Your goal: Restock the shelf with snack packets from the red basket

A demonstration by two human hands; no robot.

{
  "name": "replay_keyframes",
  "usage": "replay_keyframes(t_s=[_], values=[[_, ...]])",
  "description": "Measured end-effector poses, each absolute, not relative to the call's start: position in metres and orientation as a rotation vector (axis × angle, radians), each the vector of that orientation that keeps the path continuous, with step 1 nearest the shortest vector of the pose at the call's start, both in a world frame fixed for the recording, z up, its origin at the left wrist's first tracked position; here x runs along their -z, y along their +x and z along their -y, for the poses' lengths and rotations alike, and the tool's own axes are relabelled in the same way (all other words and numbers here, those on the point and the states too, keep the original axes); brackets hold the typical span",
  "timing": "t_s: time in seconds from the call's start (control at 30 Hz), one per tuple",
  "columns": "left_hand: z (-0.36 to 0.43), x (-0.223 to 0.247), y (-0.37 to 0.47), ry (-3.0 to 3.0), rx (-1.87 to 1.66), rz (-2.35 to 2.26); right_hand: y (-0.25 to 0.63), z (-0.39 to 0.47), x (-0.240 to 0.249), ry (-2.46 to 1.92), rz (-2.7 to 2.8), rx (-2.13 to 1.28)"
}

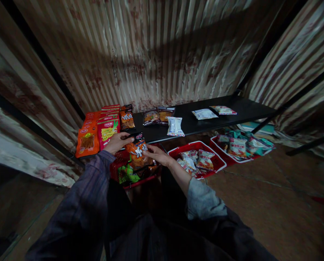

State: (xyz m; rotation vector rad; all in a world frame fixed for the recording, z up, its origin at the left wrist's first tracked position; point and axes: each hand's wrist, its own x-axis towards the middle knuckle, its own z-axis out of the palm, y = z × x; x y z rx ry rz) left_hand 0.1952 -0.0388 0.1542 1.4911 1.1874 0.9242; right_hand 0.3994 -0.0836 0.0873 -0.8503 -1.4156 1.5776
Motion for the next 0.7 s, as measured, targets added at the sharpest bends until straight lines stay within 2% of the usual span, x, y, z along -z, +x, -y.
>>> replay_keyframes(t_s=[0.23,0.43,0.57,0.7], values=[[0.037,-0.165,0.211,1.554,-0.871,-1.098,0.387,0.059,-0.121,-0.778,1.168,-1.454],[0.044,-0.168,0.211,1.441,-1.101,-1.101,0.374,0.055,-0.130,-0.873,0.889,-1.374],[0.055,-0.166,0.209,1.341,-1.137,-1.001,0.374,0.060,-0.134,-0.874,0.858,-1.345],[0.063,-0.163,0.212,1.377,-1.221,-1.124,0.371,0.065,-0.133,-0.900,0.959,-1.302]])
